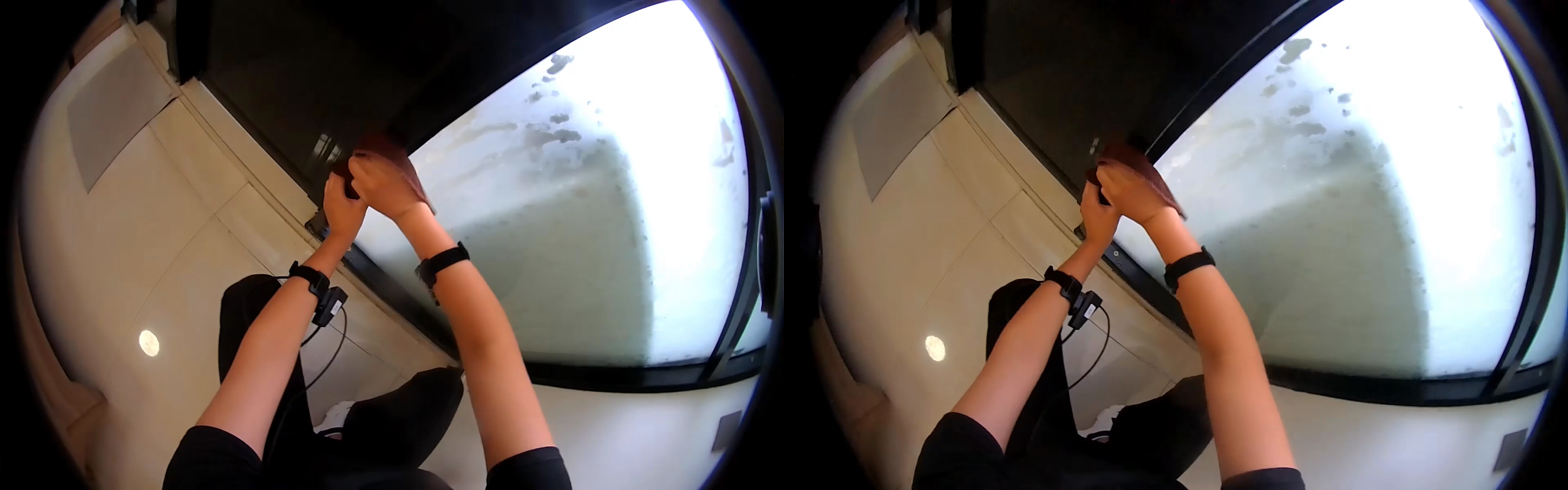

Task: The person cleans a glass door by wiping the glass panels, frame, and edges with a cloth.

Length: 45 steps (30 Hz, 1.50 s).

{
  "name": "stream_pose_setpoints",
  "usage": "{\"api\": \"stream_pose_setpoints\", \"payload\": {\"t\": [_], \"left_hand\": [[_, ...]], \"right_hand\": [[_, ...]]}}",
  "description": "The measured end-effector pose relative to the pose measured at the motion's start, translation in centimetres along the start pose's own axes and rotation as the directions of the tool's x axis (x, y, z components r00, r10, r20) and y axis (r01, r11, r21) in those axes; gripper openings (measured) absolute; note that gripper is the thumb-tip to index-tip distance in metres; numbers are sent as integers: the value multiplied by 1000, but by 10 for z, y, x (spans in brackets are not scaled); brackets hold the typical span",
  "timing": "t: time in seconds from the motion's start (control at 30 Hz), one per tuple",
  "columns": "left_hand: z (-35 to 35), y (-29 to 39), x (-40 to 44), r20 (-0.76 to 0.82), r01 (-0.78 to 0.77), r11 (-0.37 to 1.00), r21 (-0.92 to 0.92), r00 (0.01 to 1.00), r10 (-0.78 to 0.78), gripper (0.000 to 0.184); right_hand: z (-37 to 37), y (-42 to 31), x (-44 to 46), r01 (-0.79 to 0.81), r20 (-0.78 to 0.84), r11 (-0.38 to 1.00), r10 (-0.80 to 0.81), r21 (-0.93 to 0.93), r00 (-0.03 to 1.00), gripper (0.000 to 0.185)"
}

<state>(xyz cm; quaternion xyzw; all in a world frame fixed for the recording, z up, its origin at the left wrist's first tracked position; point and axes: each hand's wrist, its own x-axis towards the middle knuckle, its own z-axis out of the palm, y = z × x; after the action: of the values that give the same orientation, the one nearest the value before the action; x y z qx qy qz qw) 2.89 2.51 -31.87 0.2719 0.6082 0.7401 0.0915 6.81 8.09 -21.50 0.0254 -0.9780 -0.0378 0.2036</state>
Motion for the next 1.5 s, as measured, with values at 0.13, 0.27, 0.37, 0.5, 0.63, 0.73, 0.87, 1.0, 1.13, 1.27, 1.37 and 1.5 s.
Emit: {"api": "stream_pose_setpoints", "payload": {"t": [0.13,0.27,0.37,0.5,0.63,0.73,0.87,1.0,1.13,1.27,1.37,1.5], "left_hand": [[2,1,4,56,-40,994,-106,997,46,45],[6,-9,-3,-95,-109,990,-85,990,101,42],[11,-60,-16,-119,-124,988,90,984,134,35],[-10,-110,-35,114,81,944,319,986,-123,32],[-19,-123,-50,158,248,968,46,955,-252,28],[-16,-106,-49,80,86,996,-5,993,-85,30],[-1,-28,-41,143,-245,969,-34,958,247,47],[19,62,-40,367,-611,787,-80,717,593,50],[41,64,-67,494,-585,809,63,722,484,58],[46,-8,-96,502,-588,803,98,725,471,56],[43,-18,-115,573,-460,888,-4,727,379,54],[53,32,-99,550,-477,879,-19,729,407,55]], "right_hand": [[-21,3,3,-118,284,992,125,-39,951,22],[26,3,-13,26,-70,991,-35,-128,997,38],[54,-7,-17,-140,194,984,159,-111,968,31],[97,-20,-41,-295,319,945,239,140,917,26],[129,-29,-73,-370,444,911,260,182,858,34],[113,-31,-71,-99,503,982,169,-162,848,37],[28,-34,-69,-277,-240,903,204,-329,949,42],[-49,-34,-76,-671,-583,682,431,-289,689,45],[-53,-33,-131,-731,-601,528,435,-432,670,52],[-7,-48,-170,-626,-355,519,531,-581,770,50],[2,-57,-177,-563,-269,586,514,-583,814,46],[-39,-52,-168,-636,-351,632,531,-442,771,49]]}}
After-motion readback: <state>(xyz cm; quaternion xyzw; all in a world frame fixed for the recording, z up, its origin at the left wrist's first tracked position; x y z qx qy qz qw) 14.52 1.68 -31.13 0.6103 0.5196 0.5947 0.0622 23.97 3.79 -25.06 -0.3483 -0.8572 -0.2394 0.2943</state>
